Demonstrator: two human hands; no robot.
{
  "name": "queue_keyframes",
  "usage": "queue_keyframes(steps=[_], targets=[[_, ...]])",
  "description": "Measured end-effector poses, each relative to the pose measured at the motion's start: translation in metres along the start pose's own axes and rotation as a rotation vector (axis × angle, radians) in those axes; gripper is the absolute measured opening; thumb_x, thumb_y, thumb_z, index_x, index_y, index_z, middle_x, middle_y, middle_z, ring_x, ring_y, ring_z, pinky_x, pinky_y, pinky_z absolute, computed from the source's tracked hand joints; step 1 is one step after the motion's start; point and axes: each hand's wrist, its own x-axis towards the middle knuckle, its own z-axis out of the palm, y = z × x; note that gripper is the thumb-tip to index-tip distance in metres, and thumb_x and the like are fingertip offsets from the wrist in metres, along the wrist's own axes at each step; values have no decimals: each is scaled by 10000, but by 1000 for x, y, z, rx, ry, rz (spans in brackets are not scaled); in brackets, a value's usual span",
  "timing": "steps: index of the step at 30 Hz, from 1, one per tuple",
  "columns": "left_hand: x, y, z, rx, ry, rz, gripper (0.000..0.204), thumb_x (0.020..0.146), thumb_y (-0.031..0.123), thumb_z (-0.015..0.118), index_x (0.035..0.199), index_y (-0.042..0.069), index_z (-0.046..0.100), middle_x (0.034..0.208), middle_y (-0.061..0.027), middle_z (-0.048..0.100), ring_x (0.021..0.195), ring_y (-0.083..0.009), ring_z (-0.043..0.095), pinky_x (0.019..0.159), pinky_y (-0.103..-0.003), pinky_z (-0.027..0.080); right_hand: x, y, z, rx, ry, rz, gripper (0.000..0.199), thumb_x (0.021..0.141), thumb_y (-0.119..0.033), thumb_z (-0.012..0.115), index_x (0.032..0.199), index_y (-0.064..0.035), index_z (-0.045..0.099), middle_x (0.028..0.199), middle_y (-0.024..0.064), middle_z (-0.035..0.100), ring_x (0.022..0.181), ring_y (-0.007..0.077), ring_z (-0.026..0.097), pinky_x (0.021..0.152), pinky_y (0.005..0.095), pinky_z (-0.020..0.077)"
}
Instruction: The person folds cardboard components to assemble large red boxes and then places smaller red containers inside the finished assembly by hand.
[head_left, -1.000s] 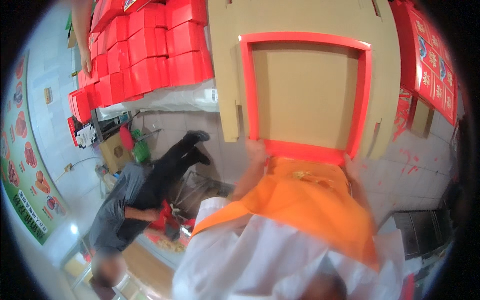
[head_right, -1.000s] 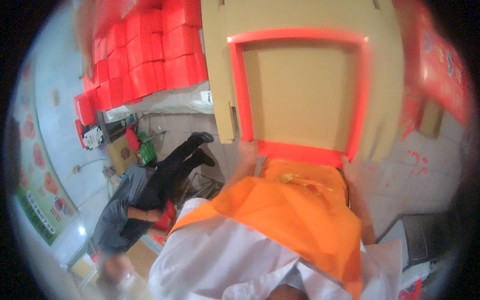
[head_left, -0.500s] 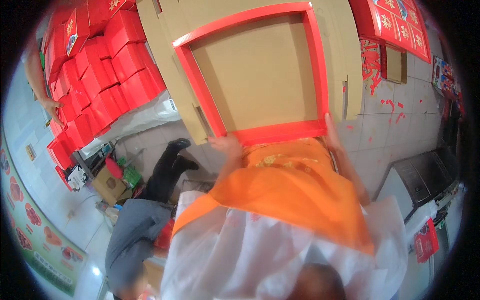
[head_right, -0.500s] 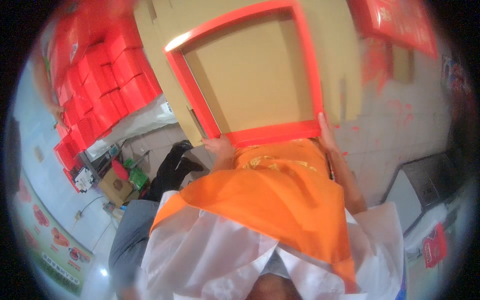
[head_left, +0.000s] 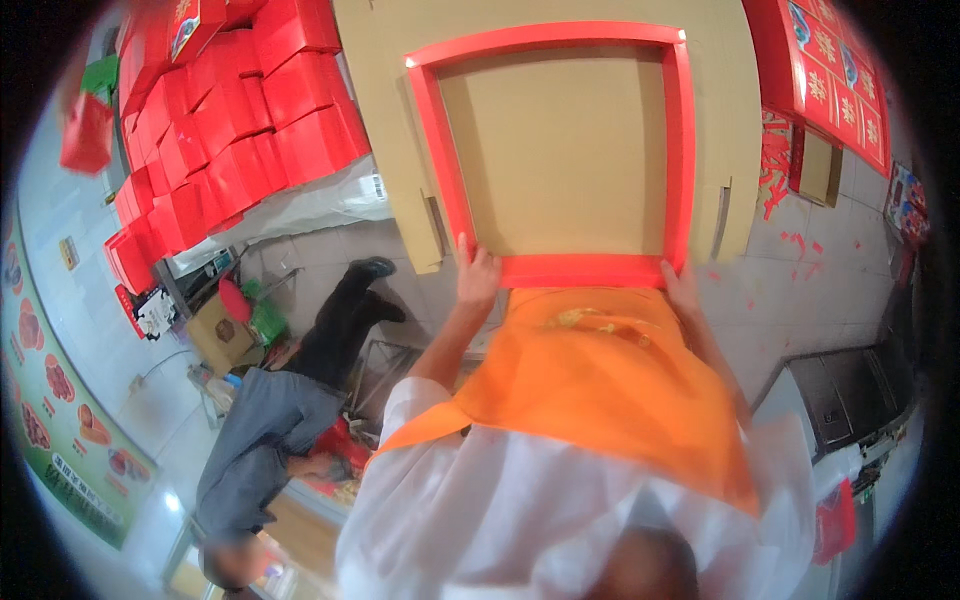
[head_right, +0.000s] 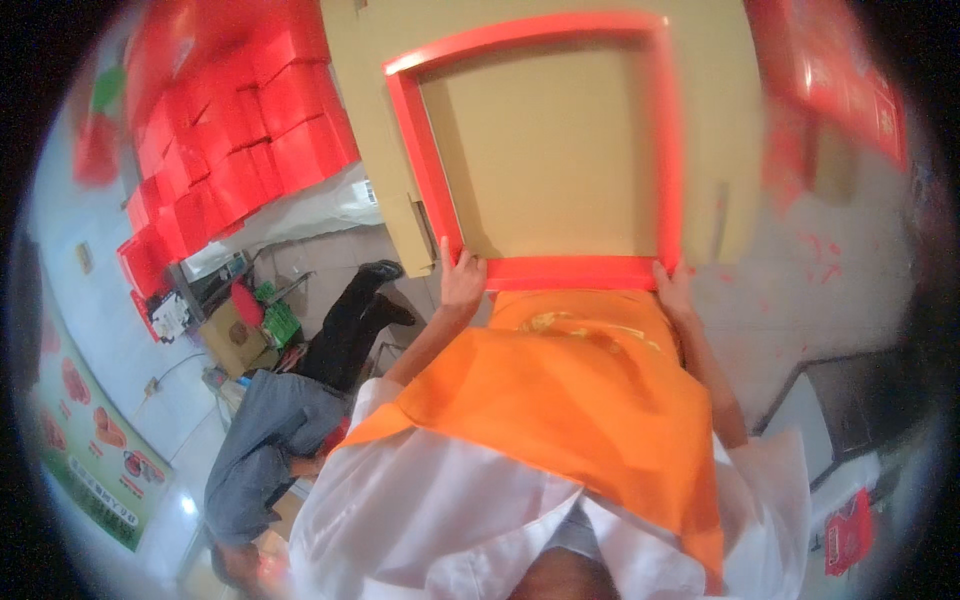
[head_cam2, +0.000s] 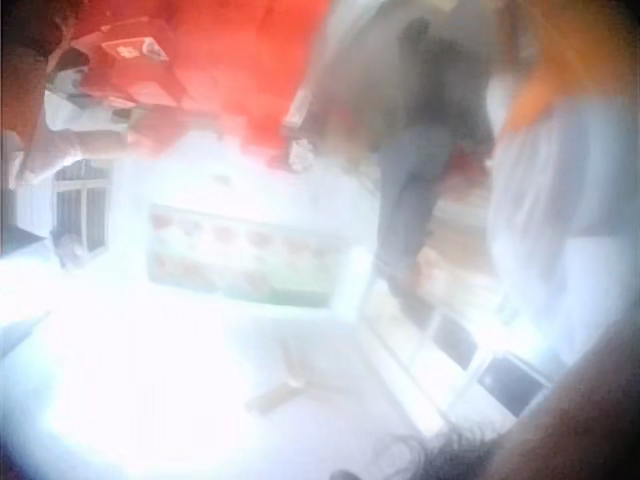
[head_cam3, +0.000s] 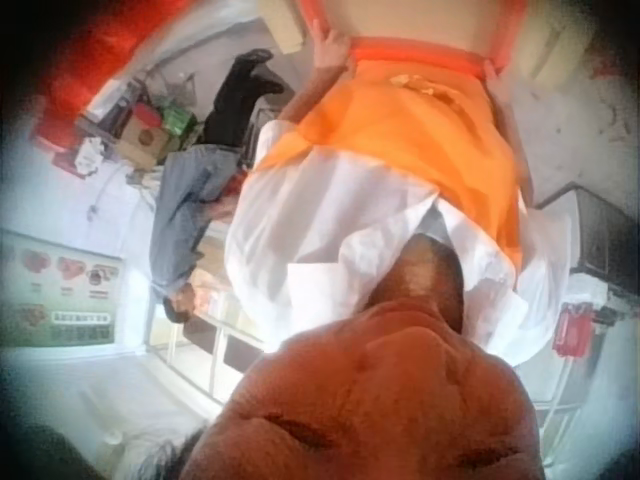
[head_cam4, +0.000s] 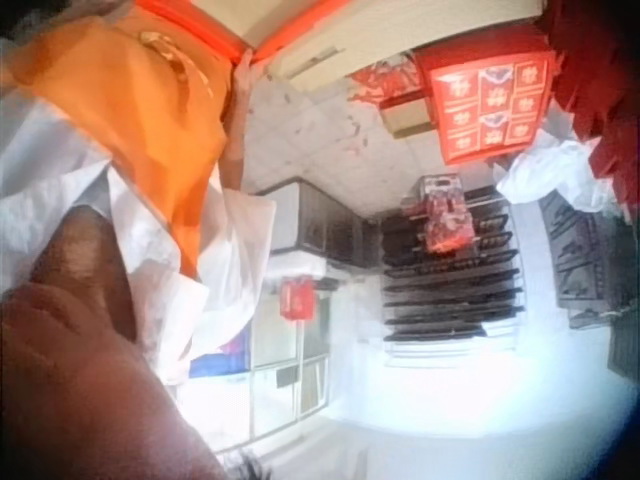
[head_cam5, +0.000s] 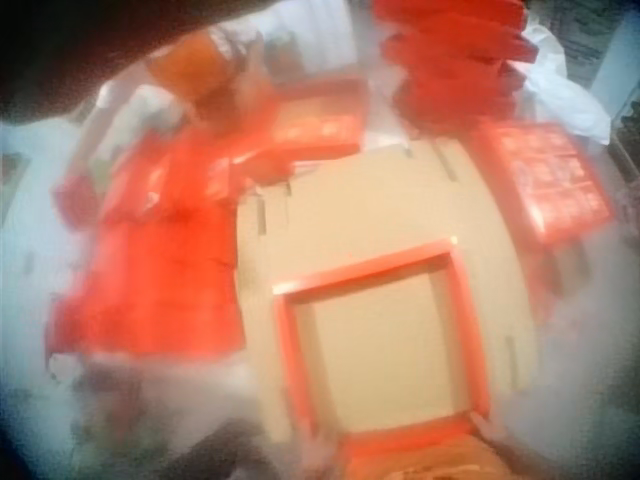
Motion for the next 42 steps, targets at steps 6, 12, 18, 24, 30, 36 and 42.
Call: queue_keyframes(steps=[6,12,18,24,30,36,42], targets=[[10,-1,-11,-13,-177,-39,187,759,173,534,876,64,631,873,-27,591,1028,-199,490,1041,-668,36,-3,-14,-2,-152,-38,-47,487,881,-187,510,1287,22,344,1185,180,507,1082,263,482,938,350,361],[17,6,-30,-45,-98,12,295,773,213,540,1015,58,604,987,-67,586,1060,-247,480,1032,-666,45,-3,-9,-2,-95,11,13,521,897,-262,503,1317,-9,329,1263,170,456,1144,251,441,963,340,339],[96,98,-82,-840,-72,437,588,695,249,670,1208,34,480,1229,-160,460,1172,-296,397,977,-488,300,-1,-33,-2,262,-46,101,596,933,-415,407,1357,-17,278,1299,150,403,1195,233,383,986,343,312],[129,163,-60,-886,32,526,660,665,255,709,1241,50,461,1159,-106,464,1135,-265,407,923,-451,333,-4,-36,10,219,35,118,551,945,-362,412,1353,-13,290,1272,141,426,1167,214,399,980,331,324],[134,156,-66,-945,-30,487,690,614,310,723,1233,106,496,1130,-96,469,1124,-262,408,925,-411,308,6,-18,15,296,62,90,542,934,-357,446,1328,-6,321,1223,127,449,1119,199,420,950,326,348],[148,148,-97,-734,-305,552,727,641,366,697,1269,90,453,1192,-113,450,1155,-275,400,943,-404,307,5,-10,5,37,114,248,646,928,-396,441,1376,13,220,1315,151,391,1218,225,370,1013,335,300],[124,139,-72,-919,-8,482,699,714,392,654,1285,57,430,1265,-150,441,1207,-285,386,977,-407,310,4,-35,18,285,37,18,356,889,-153,536,1192,-9,417,1044,82,530,900,165,507,777,307,449]])
